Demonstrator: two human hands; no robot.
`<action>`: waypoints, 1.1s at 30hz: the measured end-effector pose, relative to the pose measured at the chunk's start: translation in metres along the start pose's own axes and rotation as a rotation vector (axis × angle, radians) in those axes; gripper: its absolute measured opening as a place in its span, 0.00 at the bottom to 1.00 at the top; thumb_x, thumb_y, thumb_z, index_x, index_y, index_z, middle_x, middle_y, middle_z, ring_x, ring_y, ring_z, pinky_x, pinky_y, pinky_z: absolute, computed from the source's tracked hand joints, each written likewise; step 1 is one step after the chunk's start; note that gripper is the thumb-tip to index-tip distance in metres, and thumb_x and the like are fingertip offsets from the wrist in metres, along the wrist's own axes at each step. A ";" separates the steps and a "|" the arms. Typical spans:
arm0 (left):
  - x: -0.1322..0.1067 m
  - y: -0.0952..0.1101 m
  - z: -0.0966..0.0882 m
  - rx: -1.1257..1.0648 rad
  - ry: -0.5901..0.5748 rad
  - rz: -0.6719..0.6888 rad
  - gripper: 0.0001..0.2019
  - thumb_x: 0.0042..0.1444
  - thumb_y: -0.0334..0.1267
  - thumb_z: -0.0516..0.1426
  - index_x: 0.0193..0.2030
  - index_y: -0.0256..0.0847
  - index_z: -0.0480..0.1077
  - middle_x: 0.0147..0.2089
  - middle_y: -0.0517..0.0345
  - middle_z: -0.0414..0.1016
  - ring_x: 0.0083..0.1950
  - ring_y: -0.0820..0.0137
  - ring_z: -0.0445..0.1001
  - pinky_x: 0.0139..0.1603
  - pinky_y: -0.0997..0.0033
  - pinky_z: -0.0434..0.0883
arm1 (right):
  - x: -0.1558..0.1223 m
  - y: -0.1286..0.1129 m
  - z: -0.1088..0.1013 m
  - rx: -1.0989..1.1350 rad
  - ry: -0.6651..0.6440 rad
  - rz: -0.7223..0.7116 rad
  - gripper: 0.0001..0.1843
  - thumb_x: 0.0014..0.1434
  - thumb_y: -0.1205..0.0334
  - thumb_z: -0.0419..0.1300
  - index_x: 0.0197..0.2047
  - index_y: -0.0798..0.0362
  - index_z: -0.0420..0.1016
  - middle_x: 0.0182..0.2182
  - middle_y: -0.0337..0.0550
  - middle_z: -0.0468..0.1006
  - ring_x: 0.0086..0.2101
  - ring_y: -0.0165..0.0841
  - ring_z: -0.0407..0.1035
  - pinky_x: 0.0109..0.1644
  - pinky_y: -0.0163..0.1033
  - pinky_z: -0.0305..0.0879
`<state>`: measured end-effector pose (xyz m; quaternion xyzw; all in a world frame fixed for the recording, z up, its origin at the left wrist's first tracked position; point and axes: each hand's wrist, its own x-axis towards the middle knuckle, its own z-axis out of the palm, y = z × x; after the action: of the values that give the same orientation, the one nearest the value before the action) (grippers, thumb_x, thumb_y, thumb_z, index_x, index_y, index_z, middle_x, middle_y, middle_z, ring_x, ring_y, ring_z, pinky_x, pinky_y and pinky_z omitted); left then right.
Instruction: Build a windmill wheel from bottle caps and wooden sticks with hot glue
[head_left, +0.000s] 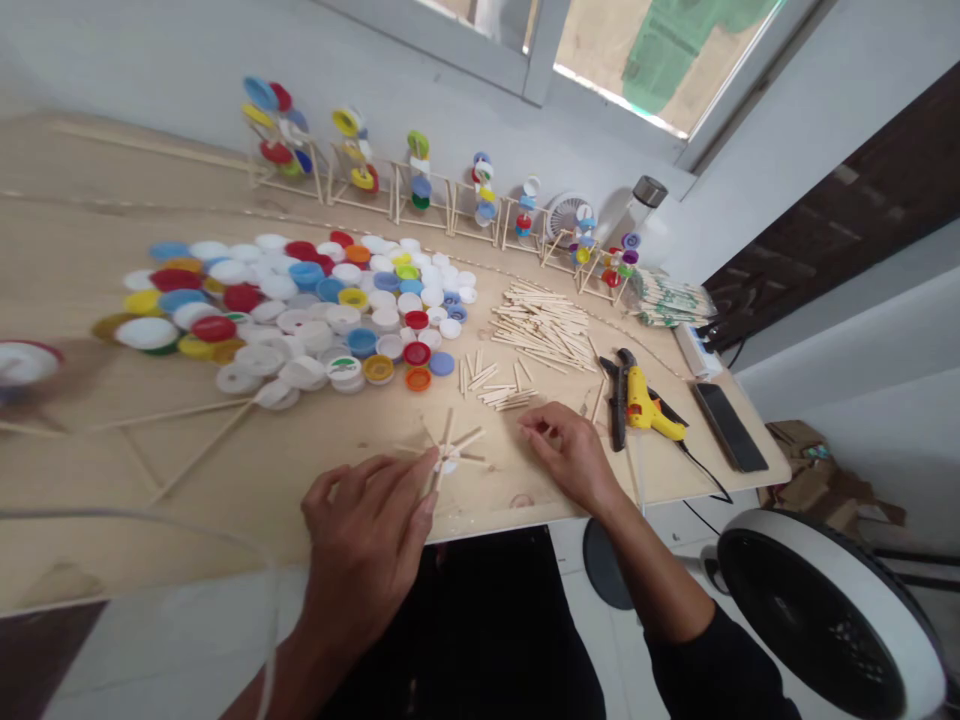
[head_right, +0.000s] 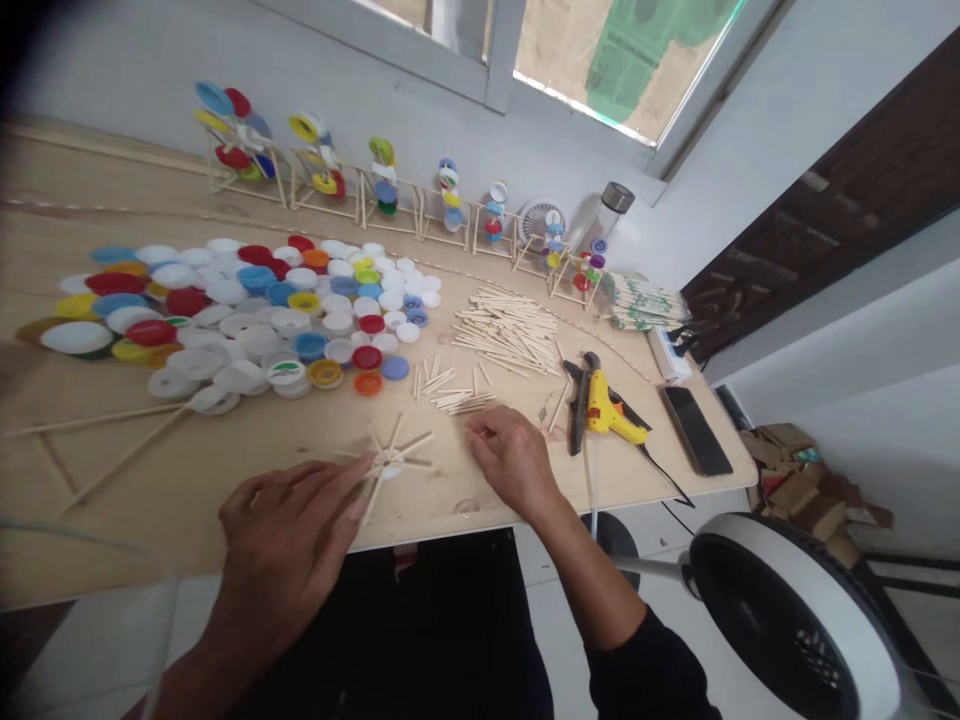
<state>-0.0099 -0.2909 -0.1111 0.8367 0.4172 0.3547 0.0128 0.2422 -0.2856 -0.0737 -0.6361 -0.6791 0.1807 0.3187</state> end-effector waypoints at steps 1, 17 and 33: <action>0.000 0.000 -0.002 -0.042 0.000 -0.006 0.19 0.63 0.30 0.54 0.61 0.42 0.68 0.43 0.51 0.83 0.47 0.55 0.77 0.54 0.50 0.62 | 0.004 0.001 -0.003 -0.025 0.005 0.003 0.07 0.61 0.68 0.59 0.38 0.50 0.78 0.35 0.43 0.81 0.36 0.34 0.74 0.42 0.39 0.68; 0.012 -0.022 -0.003 -0.009 0.030 -0.061 0.10 0.64 0.34 0.54 0.40 0.44 0.78 0.38 0.51 0.82 0.44 0.55 0.76 0.48 0.53 0.65 | 0.097 -0.029 0.006 -0.727 -0.449 -0.204 0.13 0.67 0.68 0.54 0.41 0.56 0.82 0.40 0.52 0.82 0.44 0.40 0.72 0.46 0.40 0.59; 0.009 -0.017 -0.004 0.022 0.008 -0.108 0.10 0.64 0.36 0.54 0.35 0.48 0.76 0.31 0.56 0.81 0.39 0.57 0.76 0.45 0.52 0.63 | 0.097 -0.029 -0.002 -0.574 -0.295 -0.239 0.10 0.64 0.72 0.55 0.37 0.54 0.77 0.36 0.47 0.81 0.37 0.35 0.70 0.38 0.37 0.58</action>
<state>-0.0202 -0.2740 -0.1085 0.8116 0.4656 0.3523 0.0212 0.2229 -0.1949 -0.0338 -0.5828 -0.8107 0.0334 0.0440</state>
